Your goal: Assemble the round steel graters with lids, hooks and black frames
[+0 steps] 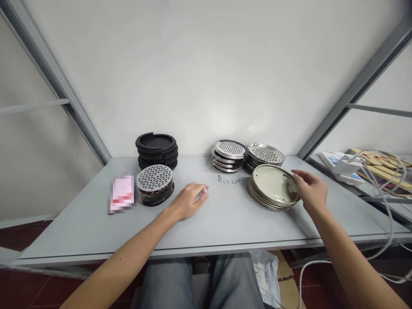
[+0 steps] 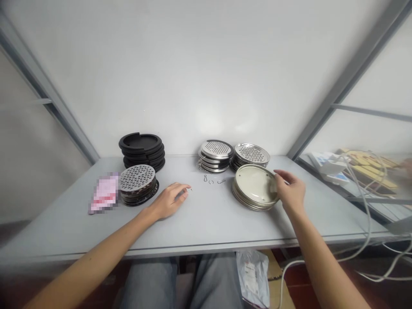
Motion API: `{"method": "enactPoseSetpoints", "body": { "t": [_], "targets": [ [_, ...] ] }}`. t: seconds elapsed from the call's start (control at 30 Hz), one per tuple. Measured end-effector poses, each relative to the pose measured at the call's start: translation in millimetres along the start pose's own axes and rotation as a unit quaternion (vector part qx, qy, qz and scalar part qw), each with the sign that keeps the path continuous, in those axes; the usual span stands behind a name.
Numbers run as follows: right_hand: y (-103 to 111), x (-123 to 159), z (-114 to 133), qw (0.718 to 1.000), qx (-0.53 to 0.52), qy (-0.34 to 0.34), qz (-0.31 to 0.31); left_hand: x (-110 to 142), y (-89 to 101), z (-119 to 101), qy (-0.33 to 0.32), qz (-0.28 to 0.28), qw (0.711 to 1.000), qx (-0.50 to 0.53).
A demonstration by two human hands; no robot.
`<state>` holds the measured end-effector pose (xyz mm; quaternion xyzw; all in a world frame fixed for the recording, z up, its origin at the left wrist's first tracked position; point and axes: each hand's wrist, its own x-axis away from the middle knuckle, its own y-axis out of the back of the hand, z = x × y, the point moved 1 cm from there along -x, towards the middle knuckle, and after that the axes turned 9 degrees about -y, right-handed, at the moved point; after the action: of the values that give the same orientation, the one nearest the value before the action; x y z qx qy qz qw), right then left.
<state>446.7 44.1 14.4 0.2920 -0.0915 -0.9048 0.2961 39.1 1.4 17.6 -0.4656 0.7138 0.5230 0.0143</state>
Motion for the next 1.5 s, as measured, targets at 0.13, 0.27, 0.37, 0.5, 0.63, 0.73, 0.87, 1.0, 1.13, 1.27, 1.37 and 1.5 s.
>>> {"method": "enactPoseSetpoints", "body": {
  "t": [0.13,0.27,0.37,0.5,0.63,0.73,0.87,1.0,1.13,1.27,1.37,1.5],
  "targets": [
    [3,15,44,0.997,-0.022,0.060,-0.042,-2,0.1,3,-0.002,-0.014,1.000,-0.014],
    [-22,60,106,0.974,-0.077,0.208,0.048,-2,-1.6,10,0.013,-0.026,0.999,-0.029],
    [-62,102,141,0.894,-0.086,0.306,0.315,0,-2.6,15,0.015,-0.021,0.999,-0.034],
    [-113,141,159,0.831,-0.075,0.353,0.424,0,-2.2,19,0.010,-0.016,0.998,-0.053],
    [-134,152,158,0.857,-0.092,0.320,0.392,-1,-2.7,19,0.012,-0.012,0.998,-0.059],
    [-131,150,152,0.872,-0.100,0.304,0.371,-2,-4.2,18,0.009,-0.013,0.998,-0.055],
    [-124,139,145,0.896,-0.102,0.286,0.324,-2,-4.2,19,0.011,-0.026,0.998,-0.053],
    [-122,128,140,0.926,-0.095,0.265,0.250,-2,-2.7,22,0.030,-0.033,0.997,-0.061],
    [-123,114,138,0.951,-0.016,0.269,0.153,-1,-2.8,24,0.043,-0.019,0.996,-0.069],
    [-131,95,136,0.953,0.092,0.275,0.090,-1,-2.2,22,0.048,-0.016,0.996,-0.069],
    [-140,84,131,0.949,0.126,0.271,0.103,-2,-1.2,21,0.050,-0.014,0.996,-0.070],
    [-145,78,122,0.945,0.125,0.274,0.127,-2,-0.3,21,0.050,-0.010,0.996,-0.070]
  ]
}}
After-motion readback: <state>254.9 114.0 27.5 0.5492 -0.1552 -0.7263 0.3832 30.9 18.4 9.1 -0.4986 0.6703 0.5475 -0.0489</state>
